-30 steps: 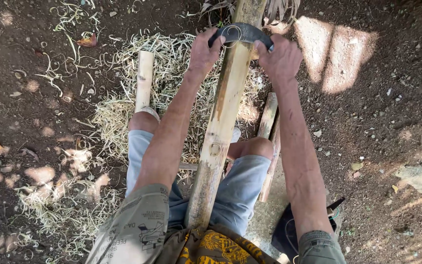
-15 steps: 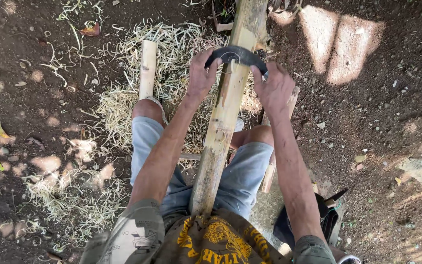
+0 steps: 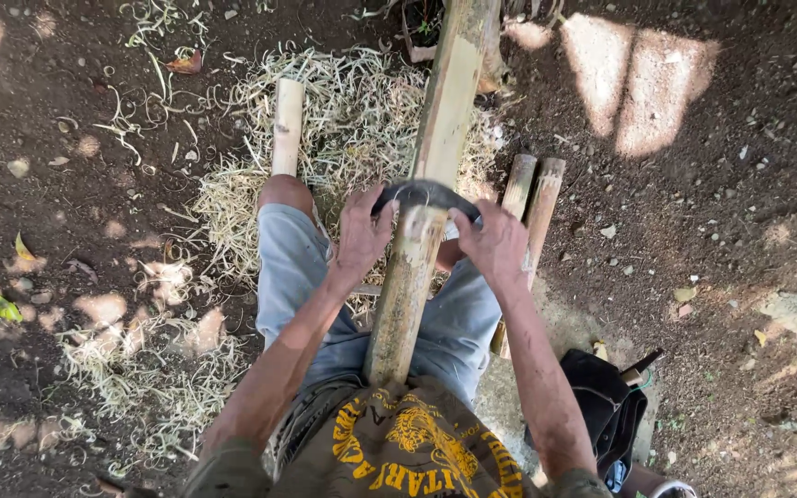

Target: The recorder shaves the outer layer of a bamboo pole using a curved blade.

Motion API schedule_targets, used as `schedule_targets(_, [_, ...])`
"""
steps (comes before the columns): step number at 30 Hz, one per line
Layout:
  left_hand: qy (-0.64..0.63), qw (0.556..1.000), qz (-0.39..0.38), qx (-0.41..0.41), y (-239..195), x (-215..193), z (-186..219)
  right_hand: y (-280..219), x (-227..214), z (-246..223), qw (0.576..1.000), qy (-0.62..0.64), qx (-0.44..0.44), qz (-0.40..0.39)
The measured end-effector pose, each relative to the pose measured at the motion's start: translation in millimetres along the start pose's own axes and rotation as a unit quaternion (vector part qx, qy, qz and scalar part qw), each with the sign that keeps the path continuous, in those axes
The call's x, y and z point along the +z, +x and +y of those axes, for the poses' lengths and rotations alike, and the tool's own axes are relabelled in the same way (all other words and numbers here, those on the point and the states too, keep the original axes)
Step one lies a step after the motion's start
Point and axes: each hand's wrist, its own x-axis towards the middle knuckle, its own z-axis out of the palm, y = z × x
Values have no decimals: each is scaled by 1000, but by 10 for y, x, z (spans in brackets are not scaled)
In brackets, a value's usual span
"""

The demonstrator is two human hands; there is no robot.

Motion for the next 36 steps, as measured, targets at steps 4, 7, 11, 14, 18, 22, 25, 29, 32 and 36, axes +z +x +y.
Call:
schedule_targets(4, [84,987,15,134,-256,-151,-200,-245,-61,-19,988,-2,102,-117])
schedule_targets(7, [105,984,63,130,-496,-399,-31,-455,139,190,994,38,65,-77])
schedule_targets(11, [-33,999,8,18,-877,-405,-149,-839,497,388,983,143,103,55])
schedule_targets(14, [-192,964,-155,-101,-1031,-90,-361,-973,674,375,875,390,273,91])
schedule_targets(18, [-323,922,-182,-112,-1230,168,-234,-1101,711,327,761,530,351,130])
schedule_targets(22, [-277,945,-139,-102,-1300,94,127,-1211,718,378,767,527,339,139])
schedule_targets(25, [-79,982,-74,-157,-1347,26,354,-1193,609,292,769,520,341,147])
schedule_targets(29, [-141,983,-68,-96,-1340,117,327,-1166,557,284,784,494,348,141])
schedule_targets(32, [-119,987,-62,-87,-1324,196,239,-1130,579,288,795,483,337,144])
schedule_targets(36, [-134,983,-79,-93,-1277,220,165,-929,603,334,806,465,337,140])
